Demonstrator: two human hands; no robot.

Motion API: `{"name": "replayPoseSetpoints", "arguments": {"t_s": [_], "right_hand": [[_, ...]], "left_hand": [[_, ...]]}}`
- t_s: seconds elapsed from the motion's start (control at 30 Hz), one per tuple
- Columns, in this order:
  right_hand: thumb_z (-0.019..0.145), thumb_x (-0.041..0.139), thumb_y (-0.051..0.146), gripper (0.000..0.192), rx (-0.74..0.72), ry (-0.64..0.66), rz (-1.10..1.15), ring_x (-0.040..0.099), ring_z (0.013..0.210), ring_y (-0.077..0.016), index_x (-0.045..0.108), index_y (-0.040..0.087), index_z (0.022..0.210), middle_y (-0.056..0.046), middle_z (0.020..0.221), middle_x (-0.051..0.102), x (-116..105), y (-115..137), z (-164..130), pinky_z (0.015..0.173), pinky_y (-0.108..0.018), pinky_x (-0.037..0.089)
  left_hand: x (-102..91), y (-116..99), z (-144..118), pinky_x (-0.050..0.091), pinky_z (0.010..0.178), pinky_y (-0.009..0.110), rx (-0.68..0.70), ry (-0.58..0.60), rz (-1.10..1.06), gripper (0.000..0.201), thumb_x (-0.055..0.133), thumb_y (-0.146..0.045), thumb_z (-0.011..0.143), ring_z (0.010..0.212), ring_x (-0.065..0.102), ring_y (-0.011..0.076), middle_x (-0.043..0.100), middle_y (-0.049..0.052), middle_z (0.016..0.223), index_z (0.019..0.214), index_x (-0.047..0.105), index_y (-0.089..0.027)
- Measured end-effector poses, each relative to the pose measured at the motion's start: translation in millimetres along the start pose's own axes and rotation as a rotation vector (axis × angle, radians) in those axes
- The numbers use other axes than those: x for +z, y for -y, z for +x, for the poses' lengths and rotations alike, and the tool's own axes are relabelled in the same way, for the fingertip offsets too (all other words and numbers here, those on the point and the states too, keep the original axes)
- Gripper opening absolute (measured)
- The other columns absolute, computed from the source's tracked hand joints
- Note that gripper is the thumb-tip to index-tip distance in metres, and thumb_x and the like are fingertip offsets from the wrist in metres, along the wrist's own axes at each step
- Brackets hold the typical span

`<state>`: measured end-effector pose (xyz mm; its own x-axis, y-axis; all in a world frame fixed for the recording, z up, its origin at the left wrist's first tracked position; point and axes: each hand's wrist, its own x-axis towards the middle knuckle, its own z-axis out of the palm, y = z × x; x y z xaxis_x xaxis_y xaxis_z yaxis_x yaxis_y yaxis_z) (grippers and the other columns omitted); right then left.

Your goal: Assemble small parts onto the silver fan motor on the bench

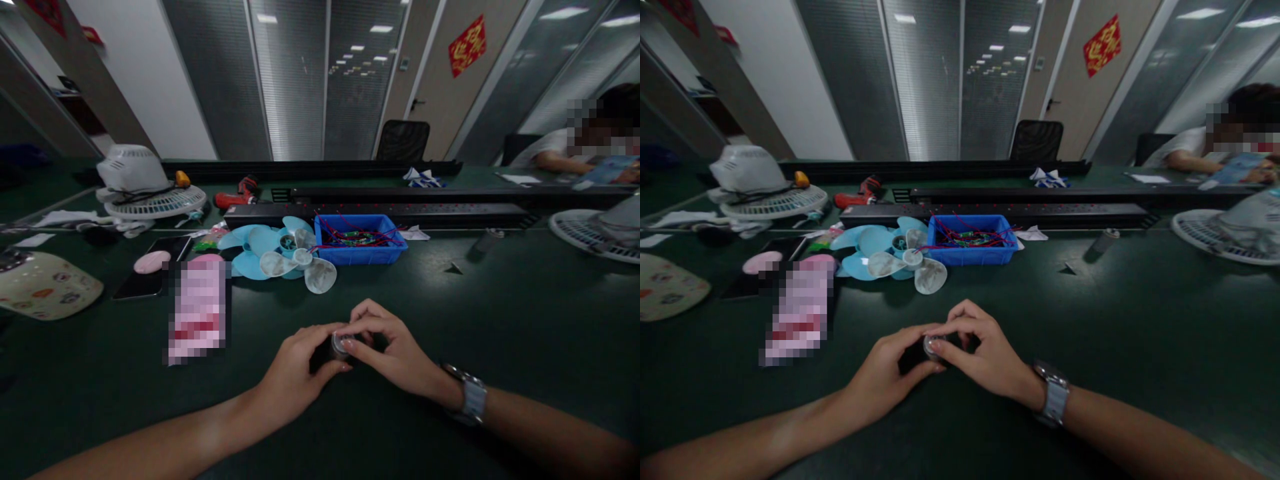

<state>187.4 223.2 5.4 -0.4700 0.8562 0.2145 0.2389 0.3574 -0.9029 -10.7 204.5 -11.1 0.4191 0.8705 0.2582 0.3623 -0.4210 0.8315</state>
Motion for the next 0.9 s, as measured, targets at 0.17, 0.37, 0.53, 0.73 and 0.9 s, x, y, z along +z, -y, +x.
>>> {"name": "replayPoseSetpoints", "arguments": {"t_s": [0.17, 0.37, 0.53, 0.73, 0.9], "right_hand": [[0.085, 0.073, 0.032, 0.013, 0.01, -0.05, 0.019, 0.044, 0.062, -0.0089, 0.075, 0.02, 0.089, 0.0, 0.087, 0.05, 0.7, 1.2, -1.1, 0.054, -0.024, 0.036], [0.085, 0.074, 0.029, 0.009, -0.015, -0.066, -0.033, 0.046, 0.063, -0.0101, 0.074, 0.02, 0.083, 0.001, 0.079, 0.052, 0.1, 6.2, 2.6, 0.054, -0.023, 0.036], [0.089, 0.07, 0.031, 0.011, -0.082, -0.076, -0.128, 0.047, 0.063, -0.0115, 0.077, 0.025, 0.096, 0.002, 0.072, 0.052, -24.4, 8.7, 3.9, 0.055, -0.024, 0.035], [0.091, 0.067, 0.042, 0.019, 0.038, 0.007, -0.434, 0.049, 0.061, -0.013, 0.078, 0.029, 0.1, 0.001, 0.069, 0.053, -67.2, -23.9, -18.8, 0.055, -0.026, 0.034], [0.09, 0.068, 0.039, 0.016, 0.109, 0.036, -0.643, 0.053, 0.069, -0.0156, 0.077, 0.036, 0.104, 0.001, 0.074, 0.054, -75.7, -45.7, -34.2, 0.069, -0.031, 0.038]], "left_hand": [[0.4, 0.7, -0.6, 0.052, 0.091, 0.036, -0.012, 0.001, 0.005, 0.045, 0.077, -0.011, 0.078, 0.101, 0.068, 0.0229, 0.073, 0.003, 0.114, 0.12, 0.064, -0.022], [0.2, 1.6, -2.5, 0.052, 0.092, 0.037, -0.004, -0.005, 0.007, 0.047, 0.077, -0.013, 0.078, 0.102, 0.068, 0.0232, 0.073, 0.004, 0.115, 0.122, 0.063, -0.022], [-0.9, 0.7, -1.5, 0.051, 0.094, 0.04, -0.034, 0.006, 0.023, 0.047, 0.078, -0.016, 0.078, 0.106, 0.067, 0.0246, 0.073, 0.005, 0.117, 0.122, 0.063, -0.021], [-1.6, -0.1, -1.2, 0.049, 0.099, 0.042, -0.079, 0.038, 0.044, 0.05, 0.077, -0.018, 0.079, 0.111, 0.065, 0.025, 0.07, 0.004, 0.123, 0.126, 0.061, -0.023], [-1.7, 0.8, -1.5, 0.049, 0.1, 0.043, -0.089, 0.035, 0.053, 0.048, 0.076, -0.019, 0.08, 0.113, 0.065, 0.0253, 0.07, 0.004, 0.124, 0.126, 0.061, -0.024]]}}
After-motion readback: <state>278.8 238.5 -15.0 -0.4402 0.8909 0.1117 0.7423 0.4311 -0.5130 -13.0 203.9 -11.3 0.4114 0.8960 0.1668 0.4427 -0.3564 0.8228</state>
